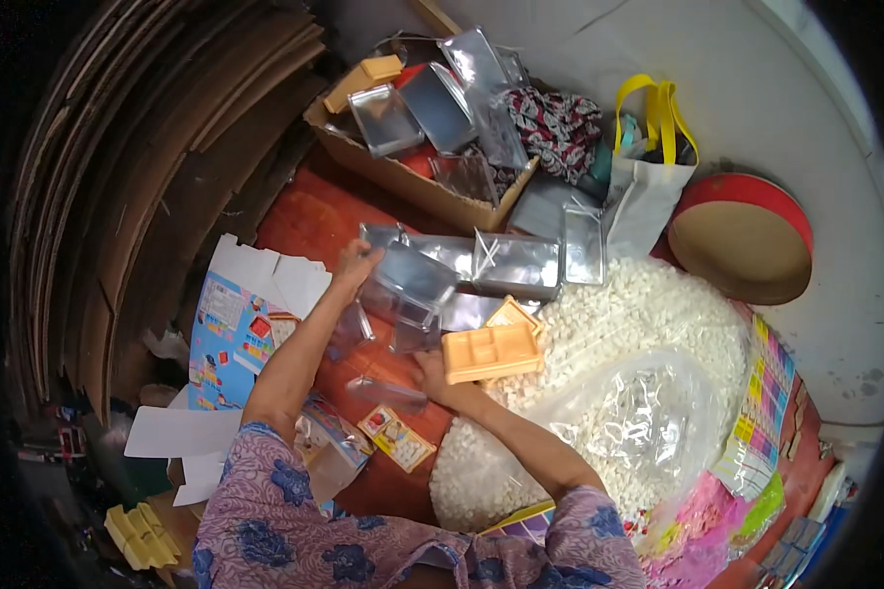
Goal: The person is sorting small foam pieces into plastic containers, applying stickers to the containers, and packing them into larger boxes.
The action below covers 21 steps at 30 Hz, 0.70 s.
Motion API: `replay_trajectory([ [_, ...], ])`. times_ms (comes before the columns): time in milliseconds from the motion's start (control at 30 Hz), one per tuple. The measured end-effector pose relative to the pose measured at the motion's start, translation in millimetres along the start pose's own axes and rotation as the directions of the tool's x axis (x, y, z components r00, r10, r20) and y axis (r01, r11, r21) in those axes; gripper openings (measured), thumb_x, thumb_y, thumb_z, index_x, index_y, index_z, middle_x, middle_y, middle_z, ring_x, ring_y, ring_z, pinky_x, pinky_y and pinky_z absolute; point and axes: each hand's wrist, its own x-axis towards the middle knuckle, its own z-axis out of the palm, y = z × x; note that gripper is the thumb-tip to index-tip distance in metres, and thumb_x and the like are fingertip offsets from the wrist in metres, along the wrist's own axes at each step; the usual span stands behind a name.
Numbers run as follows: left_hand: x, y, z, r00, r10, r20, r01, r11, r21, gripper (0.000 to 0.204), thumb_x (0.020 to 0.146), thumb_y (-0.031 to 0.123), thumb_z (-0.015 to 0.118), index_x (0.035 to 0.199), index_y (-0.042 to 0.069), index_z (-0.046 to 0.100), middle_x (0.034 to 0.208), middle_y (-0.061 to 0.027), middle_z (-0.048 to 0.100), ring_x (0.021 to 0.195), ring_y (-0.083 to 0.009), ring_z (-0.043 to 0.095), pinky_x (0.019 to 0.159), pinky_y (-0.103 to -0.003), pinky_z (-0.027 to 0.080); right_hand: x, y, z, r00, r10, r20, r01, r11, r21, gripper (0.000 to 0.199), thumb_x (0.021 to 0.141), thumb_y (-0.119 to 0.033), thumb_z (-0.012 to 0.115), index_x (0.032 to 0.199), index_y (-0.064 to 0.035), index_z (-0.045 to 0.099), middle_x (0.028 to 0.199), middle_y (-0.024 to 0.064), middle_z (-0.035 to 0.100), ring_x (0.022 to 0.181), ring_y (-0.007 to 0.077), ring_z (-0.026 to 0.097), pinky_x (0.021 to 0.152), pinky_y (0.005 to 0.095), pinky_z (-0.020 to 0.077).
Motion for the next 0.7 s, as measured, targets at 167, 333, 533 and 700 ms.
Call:
replay_trajectory([
  [167, -27, 25, -2, 0.993, -0.070, 0.095, 0.044, 0.967, 0.252, 0.050, 0.068, 0.039, 0.057, 0.105, 0.007, 0.047, 0.111, -0.0188, 0.042, 0.101, -0.0338, 0.044, 0.082, -0.040, 0.037, -8, -5, -83, 0.817, 0.427, 0.388, -0.512, 0.227, 0.828, 0.020, 0.082, -0.013, 0.046, 0.100, -0.0033, 0.048, 0.094, 0.0114, 0.054, 0.080, 0.0229, 0.056, 0.066, 0.0318, 0.0469],
  [333, -43, 34, 6, 0.982, -0.030, -0.184, 0.065, 0.979, 0.191, 0.054, 0.070, 0.041, 0.054, 0.111, 0.007, 0.041, 0.111, -0.0179, 0.040, 0.101, -0.0368, 0.040, 0.082, -0.045, 0.035, -38, 8, -120, 0.788, 0.468, 0.400, -0.339, -0.213, 0.916, 0.021, 0.085, -0.014, 0.039, 0.093, 0.0031, 0.049, 0.080, 0.0124, 0.057, 0.068, 0.0196, 0.059, 0.060, 0.0294, 0.0513],
  [533, 35, -34, 17, 0.970, -0.217, -0.106, 0.203, 0.970, -0.131, 0.062, 0.071, 0.046, 0.051, 0.111, 0.000, 0.042, 0.113, -0.0216, 0.042, 0.104, -0.0369, 0.041, 0.084, -0.045, 0.035, -54, -24, -98, 0.731, 0.667, 0.142, -0.473, 0.346, 0.810, 0.014, 0.082, -0.015, 0.046, 0.086, -0.0044, 0.054, 0.073, 0.0036, 0.057, 0.061, 0.0096, 0.054, 0.048, 0.0207, 0.0438],
  [700, 91, -119, 28, 0.962, -0.257, 0.096, 0.274, 0.903, -0.330, 0.064, 0.071, 0.053, 0.051, 0.099, -0.005, 0.050, 0.099, -0.0187, 0.054, 0.093, -0.0303, 0.052, 0.077, -0.039, 0.041, -40, -97, -18, 0.998, 0.028, -0.052, -0.019, 0.986, 0.164, 0.046, 0.066, -0.020, 0.062, 0.101, 0.0035, 0.044, 0.087, 0.0165, 0.050, 0.077, 0.0326, 0.049, 0.067, 0.0384, 0.0400],
])
